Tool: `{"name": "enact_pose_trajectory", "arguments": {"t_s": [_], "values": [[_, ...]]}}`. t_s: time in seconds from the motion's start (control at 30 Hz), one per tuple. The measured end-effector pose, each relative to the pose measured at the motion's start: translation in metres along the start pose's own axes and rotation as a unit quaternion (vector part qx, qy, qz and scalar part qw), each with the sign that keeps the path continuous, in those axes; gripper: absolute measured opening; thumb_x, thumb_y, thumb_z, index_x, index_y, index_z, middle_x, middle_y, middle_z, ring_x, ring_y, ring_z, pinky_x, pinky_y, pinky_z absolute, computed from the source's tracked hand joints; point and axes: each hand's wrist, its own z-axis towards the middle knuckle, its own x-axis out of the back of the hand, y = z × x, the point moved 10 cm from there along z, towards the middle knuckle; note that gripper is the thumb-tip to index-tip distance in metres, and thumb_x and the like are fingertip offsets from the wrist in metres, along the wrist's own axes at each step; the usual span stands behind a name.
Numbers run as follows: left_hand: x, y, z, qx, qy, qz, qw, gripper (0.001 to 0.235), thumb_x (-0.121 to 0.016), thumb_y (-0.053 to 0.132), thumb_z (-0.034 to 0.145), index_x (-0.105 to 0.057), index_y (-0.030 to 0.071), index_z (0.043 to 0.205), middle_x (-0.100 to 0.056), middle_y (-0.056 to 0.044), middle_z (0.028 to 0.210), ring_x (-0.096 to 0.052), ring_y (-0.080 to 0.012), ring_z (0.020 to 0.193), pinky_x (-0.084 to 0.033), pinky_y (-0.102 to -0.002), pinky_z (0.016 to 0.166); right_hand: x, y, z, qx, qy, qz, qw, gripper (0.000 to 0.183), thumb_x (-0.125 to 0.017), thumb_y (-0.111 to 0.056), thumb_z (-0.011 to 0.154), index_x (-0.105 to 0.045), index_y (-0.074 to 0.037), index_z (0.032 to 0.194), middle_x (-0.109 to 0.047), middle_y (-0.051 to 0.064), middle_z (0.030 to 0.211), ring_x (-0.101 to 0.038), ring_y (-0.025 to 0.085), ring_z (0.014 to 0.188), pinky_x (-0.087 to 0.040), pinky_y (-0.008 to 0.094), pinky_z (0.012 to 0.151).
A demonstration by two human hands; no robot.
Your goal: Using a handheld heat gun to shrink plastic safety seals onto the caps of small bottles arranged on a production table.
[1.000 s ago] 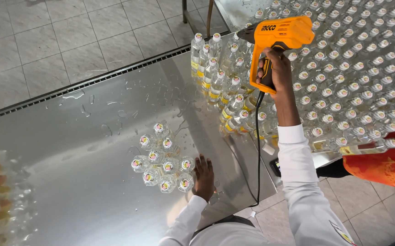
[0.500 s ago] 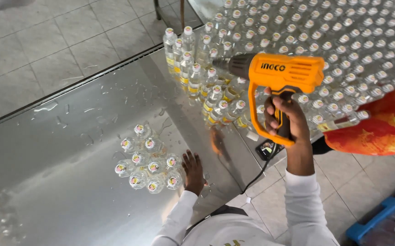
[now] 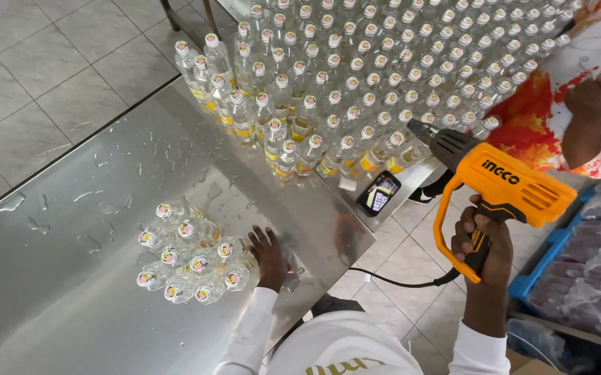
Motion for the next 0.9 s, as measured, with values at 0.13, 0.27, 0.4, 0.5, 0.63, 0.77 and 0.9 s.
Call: {"name": "enact_pose_trajectory", "arguments": {"t_s": [0.13, 0.27, 0.4, 0.5, 0.63, 0.77, 0.9], "values": [[-0.004, -0.001, 0.004, -0.003, 0.003, 0.011, 1.000, 0.158, -0.109, 0.048, 0.056, -0.014, 0.000, 0.173, 0.003, -0.037, 0.178, -0.009, -0.0578, 0.164, -0.031, -0.059, 0.131, 0.021, -0.002, -0.016, 0.011, 0.057, -0.023, 0.998, 0.037, -0.057, -0.012, 0.102, -0.059, -0.006, 0.138, -0.052, 0.001, 0.081, -0.056, 0.009, 0.052, -0.055, 0.023, 0.039], [-0.004, -0.002, 0.002, -0.007, -0.003, 0.000, 1.000, 0.158, -0.109, 0.048, 0.057, -0.014, -0.001, 0.173, 0.002, -0.037, 0.178, -0.009, -0.0583, 0.164, -0.032, -0.059, 0.131, 0.025, 0.008, -0.023, -0.004, 0.095, -0.038, 0.995, 0.035, -0.058, -0.011, 0.101, -0.060, -0.005, 0.135, -0.052, 0.002, 0.080, -0.055, 0.010, 0.052, -0.052, 0.024, 0.039], [-0.004, -0.003, 0.002, -0.005, -0.016, -0.027, 0.999, 0.160, -0.109, 0.048, 0.056, -0.011, 0.000, 0.174, 0.005, -0.036, 0.179, -0.006, -0.0576, 0.165, -0.028, -0.061, 0.132, 0.016, 0.014, -0.018, -0.014, 0.092, -0.050, 0.994, 0.034, -0.059, -0.012, 0.100, -0.059, -0.004, 0.133, -0.049, 0.002, 0.079, -0.054, 0.008, 0.052, -0.053, 0.024, 0.039], [-0.004, -0.003, 0.002, -0.005, -0.013, -0.035, 0.999, 0.159, -0.109, 0.046, 0.057, -0.011, -0.001, 0.174, 0.005, -0.036, 0.179, -0.005, -0.0581, 0.165, -0.028, -0.061, 0.132, -0.001, 0.010, -0.013, -0.018, 0.097, -0.057, 0.994, 0.034, -0.060, -0.012, 0.099, -0.059, -0.004, 0.131, -0.050, 0.002, 0.079, -0.054, 0.008, 0.051, -0.052, 0.024, 0.039], [-0.003, -0.004, 0.001, -0.001, -0.018, -0.040, 0.999, 0.159, -0.109, 0.044, 0.056, -0.012, -0.001, 0.173, 0.004, -0.036, 0.178, -0.005, -0.0577, 0.165, -0.027, -0.061, 0.132, -0.006, 0.008, -0.008, -0.023, 0.102, -0.067, 0.992, 0.031, -0.060, -0.012, 0.099, -0.060, -0.003, 0.129, -0.050, 0.003, 0.079, -0.053, 0.009, 0.051, -0.053, 0.025, 0.039], [-0.003, -0.003, 0.001, -0.002, -0.018, -0.042, 0.999, 0.156, -0.109, 0.042, 0.060, -0.010, -0.001, 0.173, 0.006, -0.036, 0.178, -0.004, -0.0580, 0.165, -0.026, -0.061, 0.132, -0.015, 0.004, -0.008, -0.031, 0.104, -0.099, 0.989, 0.032, -0.061, -0.012, 0.099, -0.058, -0.003, 0.130, -0.051, 0.004, 0.080, -0.055, 0.010, 0.052, -0.053, 0.026, 0.041], [-0.009, -0.004, 0.005, 0.001, -0.019, -0.048, 0.999, 0.158, -0.109, 0.040, 0.059, -0.008, 0.000, 0.174, 0.007, -0.036, 0.178, -0.003, -0.0577, 0.165, -0.025, -0.061, 0.133, -0.027, -0.003, -0.006, -0.037, 0.098, -0.123, 0.987, 0.034, -0.062, -0.011, 0.099, -0.059, -0.001, 0.132, -0.052, 0.004, 0.080, -0.056, 0.010, 0.052, -0.054, 0.027, 0.040]]}}
